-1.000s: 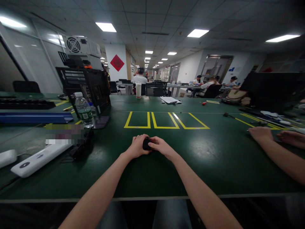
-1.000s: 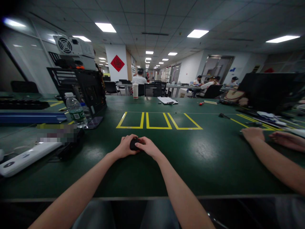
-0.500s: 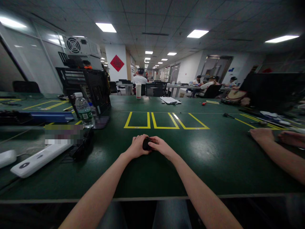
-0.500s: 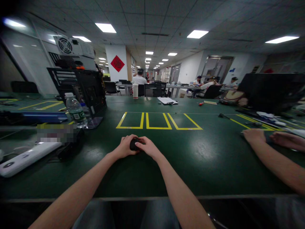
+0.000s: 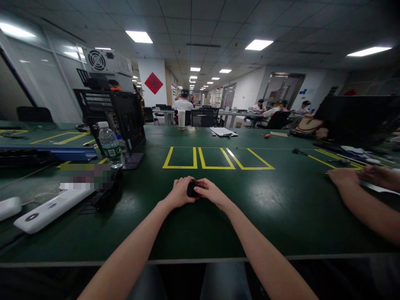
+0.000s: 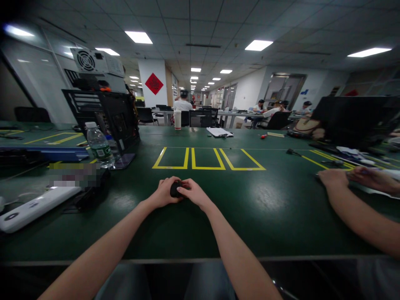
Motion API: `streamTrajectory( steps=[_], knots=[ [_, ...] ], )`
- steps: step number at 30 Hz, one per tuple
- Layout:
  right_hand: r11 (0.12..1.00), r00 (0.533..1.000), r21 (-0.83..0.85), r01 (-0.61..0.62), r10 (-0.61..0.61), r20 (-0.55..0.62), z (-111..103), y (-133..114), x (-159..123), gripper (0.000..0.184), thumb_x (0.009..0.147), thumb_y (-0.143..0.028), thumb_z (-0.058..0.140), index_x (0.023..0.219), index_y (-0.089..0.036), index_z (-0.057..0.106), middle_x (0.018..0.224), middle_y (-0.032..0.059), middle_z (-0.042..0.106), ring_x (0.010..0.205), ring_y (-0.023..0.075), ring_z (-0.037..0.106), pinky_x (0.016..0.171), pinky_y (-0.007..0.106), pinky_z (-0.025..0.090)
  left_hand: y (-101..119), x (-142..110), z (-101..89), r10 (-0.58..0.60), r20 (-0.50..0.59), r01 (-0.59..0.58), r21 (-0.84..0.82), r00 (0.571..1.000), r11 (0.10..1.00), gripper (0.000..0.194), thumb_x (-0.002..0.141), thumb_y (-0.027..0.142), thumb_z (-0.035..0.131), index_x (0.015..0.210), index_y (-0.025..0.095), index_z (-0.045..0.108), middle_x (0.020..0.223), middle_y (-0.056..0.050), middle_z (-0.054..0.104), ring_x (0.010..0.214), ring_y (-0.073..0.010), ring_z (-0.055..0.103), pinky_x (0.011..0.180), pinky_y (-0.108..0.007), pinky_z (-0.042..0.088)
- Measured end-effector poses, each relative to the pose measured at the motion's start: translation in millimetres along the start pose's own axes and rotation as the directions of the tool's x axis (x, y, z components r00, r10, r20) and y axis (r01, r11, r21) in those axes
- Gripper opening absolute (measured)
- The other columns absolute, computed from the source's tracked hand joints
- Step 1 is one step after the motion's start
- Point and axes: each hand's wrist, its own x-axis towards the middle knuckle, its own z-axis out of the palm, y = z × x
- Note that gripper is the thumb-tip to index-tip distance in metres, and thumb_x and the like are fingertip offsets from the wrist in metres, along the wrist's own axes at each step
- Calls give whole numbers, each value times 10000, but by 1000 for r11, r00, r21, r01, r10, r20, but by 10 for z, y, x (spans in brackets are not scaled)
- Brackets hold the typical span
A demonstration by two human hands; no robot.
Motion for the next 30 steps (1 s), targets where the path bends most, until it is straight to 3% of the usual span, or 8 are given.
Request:
streamTrajectory(
  steps=[7, 12, 18, 23, 26, 30],
  knots=[
    [999, 997, 8, 43, -43, 60, -19, -17, -23, 361, 660, -326, 620, 967, -210, 470, 974, 37, 539, 948, 183, 507, 812, 366, 412, 9, -13, -27, 0, 3, 0, -10, 1000, 1000, 556, 580, 382, 653, 1053, 225, 405, 969, -28, 519, 886, -226, 476, 793, -352, 305],
    [997, 997, 19, 72, -72, 12, -8, 16, 11, 287, 697, -375, 565, 919, -210, 489, 958, 33, 533, 935, 184, 507, 790, 366, 427, 31, -11, -51, 1, 17, -1, -13, 1000, 1000, 566, 578, 383, 656, 1060, 227, 402, 979, -31, 519, 895, -231, 474, 798, -360, 307],
    [1000, 1000, 10, 5, -5, 4, -17, 29, 33, 344, 679, -333, 593, 975, -187, 499, 1015, 61, 526, 939, 186, 508, 814, 370, 411, 17, 0, -9, -4, -5, 4, 23, 1000, 1000, 570, 562, 373, 665, 1049, 222, 409, 969, -33, 522, 888, -235, 475, 793, -362, 305],
    [997, 996, 13, 75, -75, 56, -24, -9, -12, 357, 648, -303, 632, 957, -202, 484, 958, 34, 555, 943, 174, 512, 834, 365, 393, 13, -5, -15, 6, -6, -6, 14, 1000, 1000, 566, 569, 373, 658, 1052, 224, 405, 957, -29, 524, 871, -229, 478, 783, -357, 310],
    [996, 996, 15, 89, -90, 28, -16, -7, -15, 306, 674, -338, 599, 929, -206, 491, 956, 31, 555, 950, 176, 507, 823, 360, 401, 21, -5, -25, 3, -2, -3, -4, 1000, 1000, 575, 567, 384, 658, 1057, 224, 403, 963, -30, 524, 877, -229, 478, 789, -359, 307],
    [999, 999, -8, 38, -38, 2, -18, 26, 15, 361, 678, -347, 591, 991, -202, 484, 1007, 48, 537, 957, 185, 503, 826, 372, 398, 37, 0, -36, -25, 17, 25, -13, 1000, 1000, 579, 561, 381, 663, 1058, 227, 409, 983, -32, 521, 900, -235, 474, 799, -361, 301]
  ],
)
